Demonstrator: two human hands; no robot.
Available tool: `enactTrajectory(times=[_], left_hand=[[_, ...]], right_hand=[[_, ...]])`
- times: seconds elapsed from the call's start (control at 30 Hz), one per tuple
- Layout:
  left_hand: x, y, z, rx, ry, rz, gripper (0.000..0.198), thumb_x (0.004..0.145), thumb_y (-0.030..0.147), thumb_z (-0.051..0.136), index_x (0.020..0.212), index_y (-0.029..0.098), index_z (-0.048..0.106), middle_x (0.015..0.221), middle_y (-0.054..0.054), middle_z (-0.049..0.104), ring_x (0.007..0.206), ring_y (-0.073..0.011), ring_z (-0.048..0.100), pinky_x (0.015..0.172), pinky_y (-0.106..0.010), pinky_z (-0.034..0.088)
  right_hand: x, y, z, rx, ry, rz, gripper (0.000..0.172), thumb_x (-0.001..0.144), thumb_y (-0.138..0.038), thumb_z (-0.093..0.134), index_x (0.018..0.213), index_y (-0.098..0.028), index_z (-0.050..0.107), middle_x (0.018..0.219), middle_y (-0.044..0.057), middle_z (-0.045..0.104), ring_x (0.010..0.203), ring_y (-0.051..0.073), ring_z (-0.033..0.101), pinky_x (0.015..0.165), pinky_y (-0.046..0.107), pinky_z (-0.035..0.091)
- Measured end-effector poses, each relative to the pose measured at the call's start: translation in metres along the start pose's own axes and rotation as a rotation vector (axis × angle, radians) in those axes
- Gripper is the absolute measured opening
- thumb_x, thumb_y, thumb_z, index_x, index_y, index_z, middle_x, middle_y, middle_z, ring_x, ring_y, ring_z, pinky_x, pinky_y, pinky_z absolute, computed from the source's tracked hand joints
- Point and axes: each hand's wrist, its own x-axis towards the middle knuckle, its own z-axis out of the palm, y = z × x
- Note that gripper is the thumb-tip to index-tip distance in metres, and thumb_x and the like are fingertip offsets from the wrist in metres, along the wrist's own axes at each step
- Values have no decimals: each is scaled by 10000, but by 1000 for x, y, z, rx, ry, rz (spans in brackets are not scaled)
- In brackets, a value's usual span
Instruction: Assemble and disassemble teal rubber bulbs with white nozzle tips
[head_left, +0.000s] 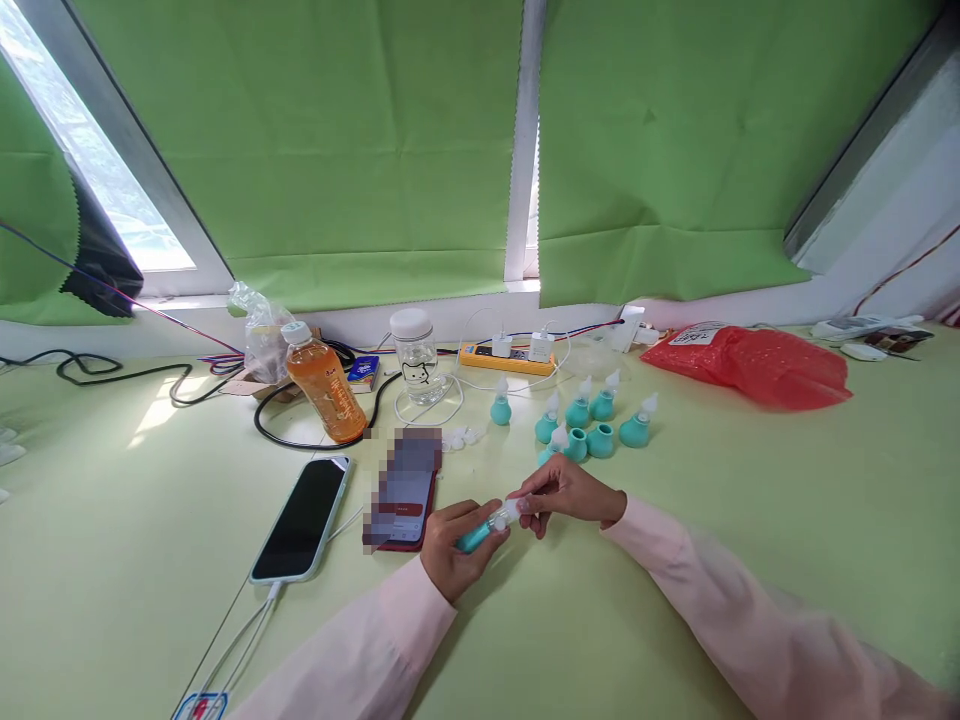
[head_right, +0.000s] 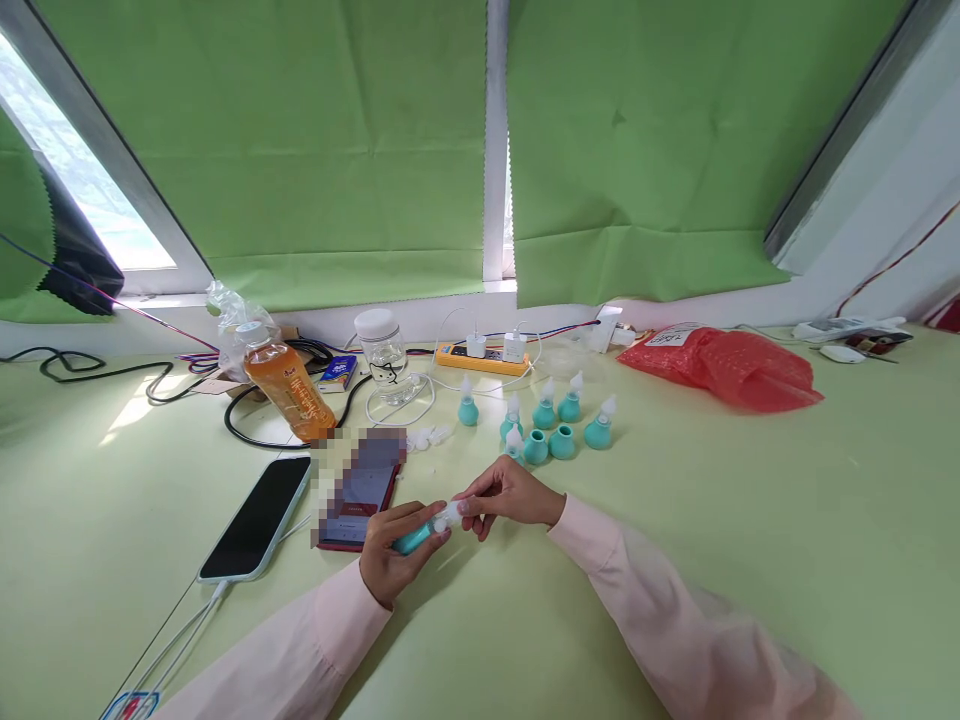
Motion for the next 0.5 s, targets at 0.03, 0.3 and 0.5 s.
enactTrajectory(times=[0.03, 0.3, 0.5], left_hand=[[0, 0, 0, 2, 8, 12, 247, 707, 289, 555, 916, 190, 641, 596, -47, 566, 474, -114, 447, 447, -223, 323], [-5, 4, 3, -21, 167, 11, 240, 681, 255, 584, 904, 192, 646, 568, -40, 545, 468, -122, 453, 450, -231, 346], [-3, -1, 4, -7, 150, 23, 237, 678, 248, 587, 899, 184, 643, 601, -54, 573, 483, -125, 474, 465, -233, 368]], right_hand=[[0, 0, 1, 14, 4, 4, 322, 598, -361, 647, 797, -109, 671, 586, 35, 617, 463, 90, 550, 471, 235, 507], [1, -4, 15, 85, 50, -66, 314, 603, -373, 641, 755, -101, 677, 596, 29, 591, 478, 93, 549, 490, 250, 521], [-2, -3, 18, 53, 107, -54, 325, 601, -397, 637, 704, -91, 673, 608, 40, 604, 483, 100, 553, 504, 257, 521]])
